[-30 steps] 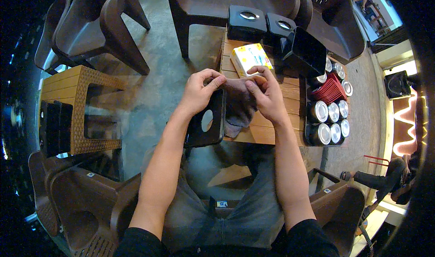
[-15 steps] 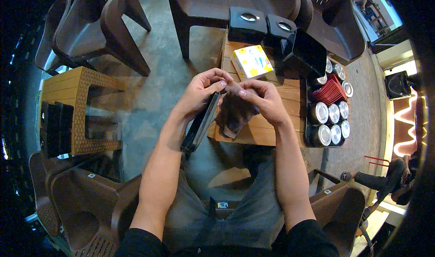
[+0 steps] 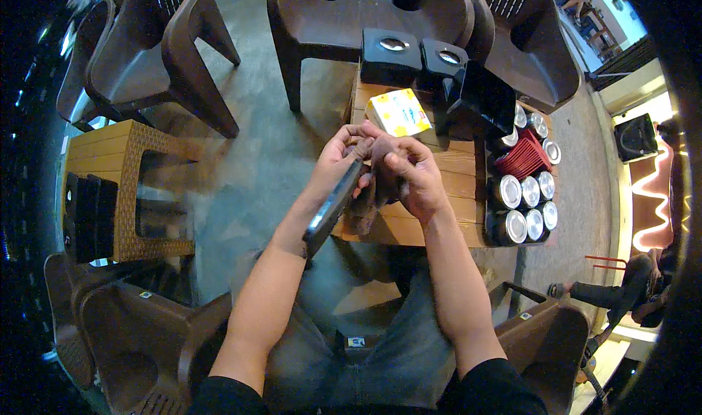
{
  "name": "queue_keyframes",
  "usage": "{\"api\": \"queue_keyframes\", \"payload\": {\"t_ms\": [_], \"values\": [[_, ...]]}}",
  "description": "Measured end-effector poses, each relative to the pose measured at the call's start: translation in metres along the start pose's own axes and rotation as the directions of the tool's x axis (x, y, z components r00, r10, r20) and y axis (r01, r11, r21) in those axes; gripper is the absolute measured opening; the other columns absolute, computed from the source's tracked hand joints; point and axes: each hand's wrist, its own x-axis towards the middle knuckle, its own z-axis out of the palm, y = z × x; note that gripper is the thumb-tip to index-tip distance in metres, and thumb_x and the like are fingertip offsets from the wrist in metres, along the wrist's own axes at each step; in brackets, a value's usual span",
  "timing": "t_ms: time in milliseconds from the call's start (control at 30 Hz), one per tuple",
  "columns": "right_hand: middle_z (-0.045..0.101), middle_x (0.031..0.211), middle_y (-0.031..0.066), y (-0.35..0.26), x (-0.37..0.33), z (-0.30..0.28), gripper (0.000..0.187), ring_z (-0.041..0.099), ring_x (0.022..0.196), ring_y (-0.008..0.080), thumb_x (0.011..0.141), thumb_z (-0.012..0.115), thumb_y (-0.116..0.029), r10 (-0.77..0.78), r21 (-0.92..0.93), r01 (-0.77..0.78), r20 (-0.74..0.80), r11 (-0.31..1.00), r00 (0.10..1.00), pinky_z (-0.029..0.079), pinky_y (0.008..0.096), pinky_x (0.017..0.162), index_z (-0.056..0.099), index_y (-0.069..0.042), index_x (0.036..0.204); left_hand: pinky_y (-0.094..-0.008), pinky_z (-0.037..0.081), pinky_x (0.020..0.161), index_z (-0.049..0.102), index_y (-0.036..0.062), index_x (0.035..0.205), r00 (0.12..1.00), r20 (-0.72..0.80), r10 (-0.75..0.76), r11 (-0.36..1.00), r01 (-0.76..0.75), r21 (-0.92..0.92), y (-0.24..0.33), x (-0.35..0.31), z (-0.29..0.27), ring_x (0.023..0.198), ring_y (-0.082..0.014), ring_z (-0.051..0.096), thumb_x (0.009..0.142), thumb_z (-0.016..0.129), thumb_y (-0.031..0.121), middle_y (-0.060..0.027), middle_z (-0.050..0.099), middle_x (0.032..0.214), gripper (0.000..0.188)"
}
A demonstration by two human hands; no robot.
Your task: The person assembles black tissue dispensers by inserting tissue packs into the containers and closing the lids. They wipe the dispensers with a cloth, open and close the lids, and place the finished units on a nearby table.
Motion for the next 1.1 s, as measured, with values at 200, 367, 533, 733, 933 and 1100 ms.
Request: {"api": "queue_keyframes", "payload": {"t_ms": [200,367,533,733,933,1100], "values": [[0.078,0.110,0.0086,-0.001,0.004,-0.001,0.024,0.077,0.098,0.0234,0.102,0.081,-0.016,-0.071,-0.088,0.042,-0.357,0.995,0.931,0.064,0.0381,0.090,0.073,-0.002,0.120,-0.0285,0.047,0.053,0.062,0.0106,0.122,0.982,-0.127,0.139,0.893,-0.179,-0.412,-0.009,0.009,-0.026,0.060,-0.0137,0.055,0.115,0.057,0.046,-0.0070,0.063,0.106,0.036],[0.077,0.112,0.0056,0.023,0.001,0.016,0.029,0.069,0.099,0.0119,0.104,0.079,-0.019,0.163,-0.462,-0.236,-0.192,0.855,0.968,0.059,0.0303,0.089,0.078,0.004,0.122,-0.0359,0.046,0.068,0.067,0.0088,0.111,0.976,-0.140,0.166,0.550,-0.210,-0.808,-0.010,-0.001,-0.057,0.075,-0.0204,0.052,0.111,0.042,0.069,-0.0090,0.062,0.103,0.065],[0.078,0.116,0.0100,0.054,0.000,0.037,0.034,0.069,0.107,0.0143,0.103,0.079,-0.024,0.183,-0.485,-0.215,-0.112,0.848,0.977,0.057,0.0336,0.094,0.070,0.001,0.124,-0.0351,0.045,0.067,0.066,0.0055,0.115,0.961,-0.174,0.213,0.577,-0.267,-0.772,-0.006,-0.001,-0.053,0.077,-0.0220,0.052,0.103,0.048,0.079,-0.0100,0.060,0.098,0.076],[0.077,0.114,0.0117,0.076,0.011,0.044,0.033,0.071,0.105,0.0181,0.099,0.083,-0.015,0.200,-0.275,-0.289,-0.309,0.917,0.930,0.059,0.0337,0.092,0.067,-0.001,0.124,-0.0365,0.044,0.067,0.067,0.0040,0.116,0.930,-0.130,0.345,0.506,-0.301,-0.808,-0.001,0.000,-0.060,0.075,-0.0217,0.050,0.105,0.051,0.071,-0.0086,0.055,0.093,0.070],[0.077,0.114,0.0087,0.066,0.008,0.048,0.030,0.073,0.102,0.0155,0.099,0.083,-0.009,0.358,-0.129,-0.397,-0.247,0.909,0.900,0.061,0.0316,0.090,0.067,-0.002,0.125,-0.0364,0.047,0.069,0.066,0.0047,0.117,0.898,-0.183,0.401,0.611,-0.411,-0.677,-0.014,0.018,-0.101,0.077,-0.0198,0.053,0.105,0.054,0.037,-0.0061,0.055,0.090,0.036],[0.077,0.117,0.0099,0.063,0.010,0.048,0.034,0.074,0.107,0.0167,0.099,0.083,-0.006,0.287,0.153,-0.248,-0.340,0.957,0.896,0.061,0.0323,0.095,0.065,0.001,0.127,-0.0385,0.059,0.083,0.061,0.0102,0.130,0.817,-0.525,0.239,0.872,-0.419,-0.254,0.000,0.036,-0.091,0.099,-0.0225,0.070,0.115,0.050,0.048,-0.0107,0.071,0.112,0.042]]}}
